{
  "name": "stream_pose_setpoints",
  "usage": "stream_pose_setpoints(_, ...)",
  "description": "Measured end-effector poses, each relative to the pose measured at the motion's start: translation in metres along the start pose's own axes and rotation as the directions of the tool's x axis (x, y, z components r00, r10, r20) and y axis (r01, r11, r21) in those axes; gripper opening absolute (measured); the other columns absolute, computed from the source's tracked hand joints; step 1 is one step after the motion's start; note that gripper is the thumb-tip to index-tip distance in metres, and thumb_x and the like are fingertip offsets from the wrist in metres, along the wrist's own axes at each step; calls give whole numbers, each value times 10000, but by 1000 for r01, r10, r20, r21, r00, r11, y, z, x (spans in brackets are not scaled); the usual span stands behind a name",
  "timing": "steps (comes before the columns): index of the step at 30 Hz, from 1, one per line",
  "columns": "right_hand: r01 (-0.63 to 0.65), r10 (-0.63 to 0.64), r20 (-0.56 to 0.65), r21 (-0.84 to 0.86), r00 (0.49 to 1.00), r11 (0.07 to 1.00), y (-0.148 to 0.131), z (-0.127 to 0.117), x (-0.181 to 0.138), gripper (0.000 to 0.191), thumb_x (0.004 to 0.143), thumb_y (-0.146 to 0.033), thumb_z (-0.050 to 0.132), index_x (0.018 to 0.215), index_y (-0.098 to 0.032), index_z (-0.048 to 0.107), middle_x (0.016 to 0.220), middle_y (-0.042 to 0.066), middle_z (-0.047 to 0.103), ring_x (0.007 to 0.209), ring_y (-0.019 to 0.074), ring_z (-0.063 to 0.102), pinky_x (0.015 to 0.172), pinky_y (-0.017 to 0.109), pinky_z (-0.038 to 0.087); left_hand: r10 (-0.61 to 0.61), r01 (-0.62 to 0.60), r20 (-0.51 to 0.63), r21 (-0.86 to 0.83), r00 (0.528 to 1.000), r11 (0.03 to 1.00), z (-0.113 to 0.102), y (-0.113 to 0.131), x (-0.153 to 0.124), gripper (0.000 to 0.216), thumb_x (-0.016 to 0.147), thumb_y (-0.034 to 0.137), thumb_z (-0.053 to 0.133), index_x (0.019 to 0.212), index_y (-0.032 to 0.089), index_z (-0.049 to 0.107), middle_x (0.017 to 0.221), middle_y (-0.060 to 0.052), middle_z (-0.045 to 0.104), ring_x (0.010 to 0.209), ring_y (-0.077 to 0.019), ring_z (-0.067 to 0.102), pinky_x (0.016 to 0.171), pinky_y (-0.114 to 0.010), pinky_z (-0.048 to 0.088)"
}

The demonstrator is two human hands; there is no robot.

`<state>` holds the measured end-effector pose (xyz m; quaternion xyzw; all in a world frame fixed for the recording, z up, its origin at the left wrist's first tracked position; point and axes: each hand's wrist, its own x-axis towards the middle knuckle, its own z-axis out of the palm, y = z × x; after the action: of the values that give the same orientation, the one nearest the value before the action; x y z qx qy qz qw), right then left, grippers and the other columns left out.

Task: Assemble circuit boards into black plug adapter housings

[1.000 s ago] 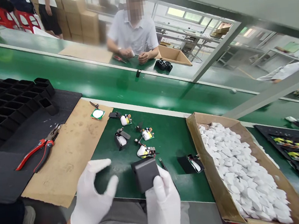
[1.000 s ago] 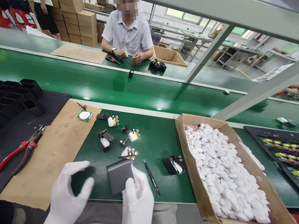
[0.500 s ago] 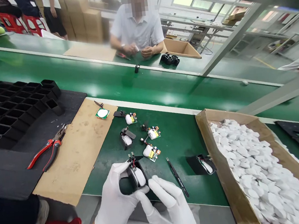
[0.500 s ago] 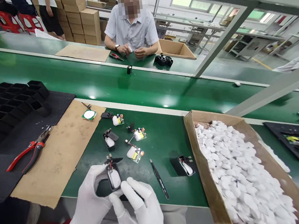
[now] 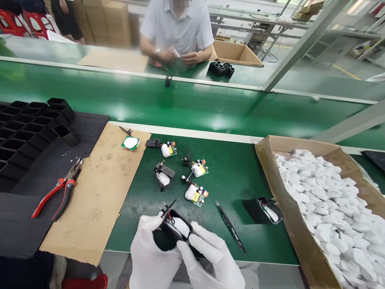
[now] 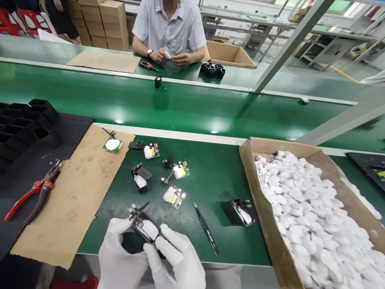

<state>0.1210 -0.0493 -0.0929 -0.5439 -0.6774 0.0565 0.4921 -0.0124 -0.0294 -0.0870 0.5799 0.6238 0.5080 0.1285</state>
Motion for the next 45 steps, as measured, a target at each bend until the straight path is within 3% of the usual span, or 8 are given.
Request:
stream_pose_setpoints(11,102,-85,128,-138,988,985,4,-6,9,369,1026,-195,702,1367,-336,704,1164,80,771,984,234,774,837,389,689,46,-46,7,102,999,994,2,-2,-2,246,834,222,692,1041,246,563,854,21,647,669,-176,719,604,-298,614)
stream_pose_setpoints(15,-61,63,63,-21,996,998,2,-4,3,215,1004,-258,762,1209,-300,715,1149,66,784,1007,206,796,844,325,693,14,-14,36,16,999,1000,5,-3,-8,317,816,224,725,1081,261,555,876,32,664,694,-174,737,629,-306,628)
stream_pose_setpoints(18,-181,187,-33,144,982,973,2,-1,-2,286,926,-264,858,1131,-270,658,1079,45,799,967,194,805,847,301,692,-58,61,46,-63,997,996,8,-3,-11,376,800,253,804,1082,270,556,910,29,695,737,-184,772,662,-315,646)
stream_pose_setpoints(26,55,-53,79,-27,995,998,8,-8,4,347,989,-151,743,1296,-312,723,1126,66,705,998,219,741,853,371,697,117,-114,-49,61,992,992,8,-4,-8,308,849,249,717,1115,243,562,910,1,697,711,-181,751,616,-303,640)
stream_pose_setpoints(33,22,-24,63,28,998,999,12,-8,-3,568,973,-81,733,1460,-362,647,1191,59,669,1062,222,722,910,378,699,191,-188,-35,77,981,979,10,-7,-10,352,892,234,761,1176,245,554,977,-26,741,790,-195,788,683,-309,661)
stream_pose_setpoints(37,108,-94,139,-100,986,989,13,-7,0,352,1015,-131,677,1294,-325,769,1179,81,651,997,213,749,850,347,721,177,-173,-35,102,984,980,11,-6,-10,336,896,234,764,1158,247,554,973,-23,747,769,-185,784,671,-299,651)
stream_pose_setpoints(40,59,-41,178,-100,983,993,12,-7,5,296,1051,-212,652,1298,-317,777,1276,107,688,1017,224,796,900,366,729,174,-170,-16,126,985,977,10,-6,-11,338,890,204,729,1173,244,549,988,-31,750,795,-192,791,683,-303,655)
stream_pose_setpoints(45,-70,51,214,86,975,994,9,-6,6,480,1028,-205,713,1478,-356,644,1312,68,774,1161,232,801,977,351,706,140,-142,30,103,990,984,6,-7,-10,378,897,232,727,1224,224,538,1067,-70,758,868,-208,790,737,-328,671)
